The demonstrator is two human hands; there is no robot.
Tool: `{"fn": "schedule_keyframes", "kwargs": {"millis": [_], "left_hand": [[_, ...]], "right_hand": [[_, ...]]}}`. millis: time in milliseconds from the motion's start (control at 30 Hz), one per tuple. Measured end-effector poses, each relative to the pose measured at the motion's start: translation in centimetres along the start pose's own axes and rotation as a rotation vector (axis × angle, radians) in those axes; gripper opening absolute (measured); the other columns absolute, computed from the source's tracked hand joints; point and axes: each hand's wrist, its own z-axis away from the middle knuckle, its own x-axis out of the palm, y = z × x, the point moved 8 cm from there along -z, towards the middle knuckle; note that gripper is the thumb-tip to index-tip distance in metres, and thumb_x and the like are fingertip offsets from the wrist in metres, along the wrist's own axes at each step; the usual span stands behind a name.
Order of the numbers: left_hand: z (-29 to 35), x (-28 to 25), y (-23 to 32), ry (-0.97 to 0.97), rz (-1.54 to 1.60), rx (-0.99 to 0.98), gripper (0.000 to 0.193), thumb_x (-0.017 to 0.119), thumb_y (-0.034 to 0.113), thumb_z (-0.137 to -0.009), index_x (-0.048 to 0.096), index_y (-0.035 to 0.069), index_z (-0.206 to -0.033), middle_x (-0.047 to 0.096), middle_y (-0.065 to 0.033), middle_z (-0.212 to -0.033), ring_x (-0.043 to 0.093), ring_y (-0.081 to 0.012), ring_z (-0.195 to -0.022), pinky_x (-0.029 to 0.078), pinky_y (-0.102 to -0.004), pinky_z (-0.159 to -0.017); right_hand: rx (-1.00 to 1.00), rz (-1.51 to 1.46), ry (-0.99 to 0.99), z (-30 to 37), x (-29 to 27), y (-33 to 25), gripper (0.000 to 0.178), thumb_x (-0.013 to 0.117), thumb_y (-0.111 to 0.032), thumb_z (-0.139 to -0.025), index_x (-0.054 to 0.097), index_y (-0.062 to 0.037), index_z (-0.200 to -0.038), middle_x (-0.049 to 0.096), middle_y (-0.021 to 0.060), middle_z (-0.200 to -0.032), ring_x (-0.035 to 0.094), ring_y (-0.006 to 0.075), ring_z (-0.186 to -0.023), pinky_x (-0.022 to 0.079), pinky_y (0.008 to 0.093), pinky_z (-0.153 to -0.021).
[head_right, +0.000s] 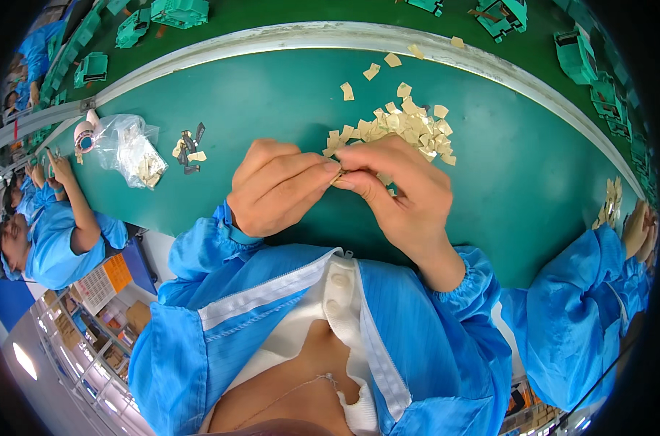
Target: The person assembles small electronic components by hand, inserting copper contacts and black electronic parts into a green plastic housing on an assembly line.
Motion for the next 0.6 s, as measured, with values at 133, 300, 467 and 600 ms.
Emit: {"fn": "schedule_keyframes", "kwargs": {"millis": [133,300,467,600], "left_hand": [[-0.2,0.3,-0.5,-0.008,0.123,-0.124,0.028,0.074,-0.003,-0.061,0.068,0.002,-0.088,0.064,-0.0070,-0.082,0.056,-0.0207,-0.070,0.044,-0.0287,-0.057],[0.5,1.0,-1.8,0.003,0.346,-0.324,0.020,0.072,-0.003,-0.067,0.068,0.001,-0.086,0.065,-0.0082,-0.078,0.057,-0.0210,-0.067,0.045,-0.0277,-0.059],[1.1,0.8,-4.0,0.049,0.212,-0.501,0.013,0.069,0.001,-0.075,0.069,0.001,-0.088,0.066,-0.0065,-0.075,0.055,-0.0170,-0.063,0.043,-0.0260,-0.059],[0.8,1.8,-3.6,0.088,0.249,-0.412,0.012,0.069,0.005,-0.076,0.069,0.002,-0.088,0.067,-0.0055,-0.075,0.054,-0.0151,-0.063,0.043,-0.0256,-0.058]], "right_hand": [[-0.236,0.120,-0.045,0.3,0.0,-1.4,0.016,0.068,0.005,-0.069,0.066,0.0000,-0.084,0.064,0.0109,-0.080,0.061,0.0195,-0.069,0.047,0.0264,-0.057],[-0.389,0.325,-0.004,1.4,0.1,-1.8,0.020,0.069,0.002,-0.061,0.067,-0.0042,-0.080,0.062,0.0100,-0.080,0.059,0.0215,-0.069,0.047,0.0287,-0.058],[-0.350,0.319,-0.080,1.2,-1.7,-1.6,0.015,0.071,-0.001,-0.062,0.065,-0.0054,-0.075,0.059,0.0095,-0.084,0.056,0.0218,-0.074,0.046,0.0323,-0.062],[-0.258,0.430,-0.059,0.7,-1.5,0.0,0.020,0.075,0.000,-0.063,0.064,-0.0041,-0.080,0.059,0.0098,-0.086,0.056,0.0212,-0.074,0.046,0.0299,-0.064]]}}
